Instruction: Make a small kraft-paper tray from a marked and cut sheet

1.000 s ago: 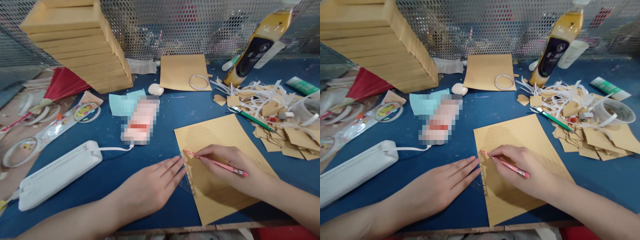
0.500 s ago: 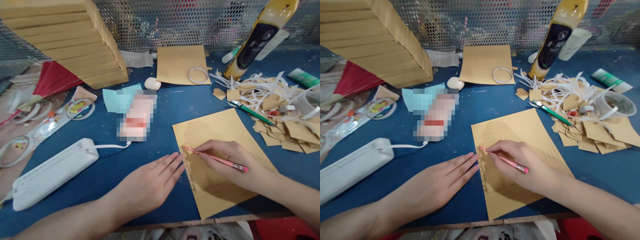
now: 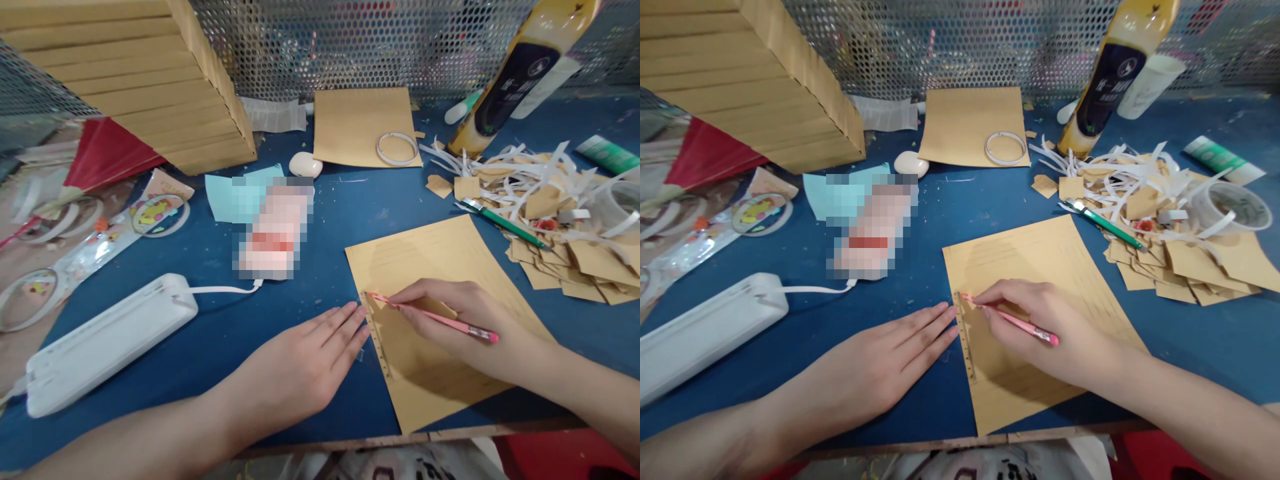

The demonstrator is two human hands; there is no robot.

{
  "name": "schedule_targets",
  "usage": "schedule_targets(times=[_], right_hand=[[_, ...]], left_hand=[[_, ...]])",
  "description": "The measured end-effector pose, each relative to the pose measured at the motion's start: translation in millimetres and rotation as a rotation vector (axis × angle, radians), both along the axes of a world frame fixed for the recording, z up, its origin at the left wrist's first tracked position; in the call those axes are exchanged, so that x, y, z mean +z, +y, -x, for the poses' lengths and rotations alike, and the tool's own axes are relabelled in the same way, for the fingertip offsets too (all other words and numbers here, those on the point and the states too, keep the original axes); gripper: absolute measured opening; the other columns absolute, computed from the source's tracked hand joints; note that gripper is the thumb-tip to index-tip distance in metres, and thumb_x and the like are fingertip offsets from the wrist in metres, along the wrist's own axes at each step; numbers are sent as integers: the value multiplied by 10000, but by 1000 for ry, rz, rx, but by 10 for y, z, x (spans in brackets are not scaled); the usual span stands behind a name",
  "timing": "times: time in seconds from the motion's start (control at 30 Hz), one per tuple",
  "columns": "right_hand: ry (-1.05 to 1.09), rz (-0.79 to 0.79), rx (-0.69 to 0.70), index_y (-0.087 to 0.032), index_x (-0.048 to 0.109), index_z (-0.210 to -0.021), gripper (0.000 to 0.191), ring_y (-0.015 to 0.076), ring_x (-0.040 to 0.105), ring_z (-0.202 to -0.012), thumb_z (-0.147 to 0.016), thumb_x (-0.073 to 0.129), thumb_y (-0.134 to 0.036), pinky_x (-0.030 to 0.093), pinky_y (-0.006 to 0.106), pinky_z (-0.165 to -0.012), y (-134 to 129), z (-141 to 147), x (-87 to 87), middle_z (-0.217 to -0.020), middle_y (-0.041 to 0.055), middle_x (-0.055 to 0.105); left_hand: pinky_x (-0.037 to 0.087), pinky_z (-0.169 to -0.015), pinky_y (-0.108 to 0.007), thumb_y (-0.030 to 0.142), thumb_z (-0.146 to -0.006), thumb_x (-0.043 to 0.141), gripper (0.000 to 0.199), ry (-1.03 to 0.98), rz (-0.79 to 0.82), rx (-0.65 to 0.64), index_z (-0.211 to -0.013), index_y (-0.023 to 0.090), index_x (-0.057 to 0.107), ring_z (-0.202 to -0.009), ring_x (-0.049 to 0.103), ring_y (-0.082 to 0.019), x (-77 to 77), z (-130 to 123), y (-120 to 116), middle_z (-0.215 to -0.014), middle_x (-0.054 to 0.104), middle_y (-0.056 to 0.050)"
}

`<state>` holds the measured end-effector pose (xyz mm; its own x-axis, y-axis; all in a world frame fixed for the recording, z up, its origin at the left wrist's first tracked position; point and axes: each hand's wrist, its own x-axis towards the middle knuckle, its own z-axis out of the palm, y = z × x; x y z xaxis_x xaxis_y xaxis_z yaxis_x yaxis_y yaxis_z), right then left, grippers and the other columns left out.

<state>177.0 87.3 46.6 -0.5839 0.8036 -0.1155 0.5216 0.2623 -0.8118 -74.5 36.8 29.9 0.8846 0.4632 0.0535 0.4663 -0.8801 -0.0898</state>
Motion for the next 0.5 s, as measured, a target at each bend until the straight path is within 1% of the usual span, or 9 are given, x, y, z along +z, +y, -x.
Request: schedule_targets(times=[0.13,0.23,0.33,0.4,0.43,0.5], right_hand=[[-28,16,53,-232,692,-988,212,167,700,-810,-887,506,-238,536,238,-702,-26,-23,89,-927,20,732],[-43,48,112,-247,697,-980,211,174,698,-809,-871,521,-207,542,236,-695,-65,-70,169,-932,17,730],[-46,102,203,-265,695,-1029,237,199,693,-869,-856,549,-195,551,256,-745,-127,-142,235,-987,30,723],[-61,157,254,-275,687,-1046,256,194,686,-890,-857,543,-181,546,256,-780,-176,-194,268,-1002,28,717],[-72,182,260,-279,686,-1038,254,188,684,-891,-859,538,-178,541,251,-787,-199,-219,279,-1000,23,716],[-75,210,219,-282,687,-1002,218,183,679,-889,-863,542,-198,535,244,-788,-238,-266,283,-993,13,714]], left_hand=[[408,-1047,-360,121,-958,378,390,12,1,4,-1317,42,508,-1273,496,-247,7,3,-13,-1367,515,-162],[413,-1044,-357,121,-955,379,390,14,-9,6,-1313,45,513,-1276,492,-247,10,-6,-15,-1368,515,-157],[412,-1045,-360,109,-949,381,388,11,-20,5,-1305,40,520,-1271,498,-250,8,-18,-17,-1360,522,-162],[415,-1041,-364,101,-951,379,384,6,-24,2,-1299,38,527,-1266,504,-254,3,-20,-18,-1354,527,-167],[419,-1038,-365,98,-953,374,382,7,-24,3,-1295,39,532,-1264,505,-256,-1,-18,-18,-1352,529,-167],[428,-1031,-365,96,-957,361,380,4,-24,2,-1287,42,541,-1264,505,-260,-6,-11,-16,-1351,530,-165]])
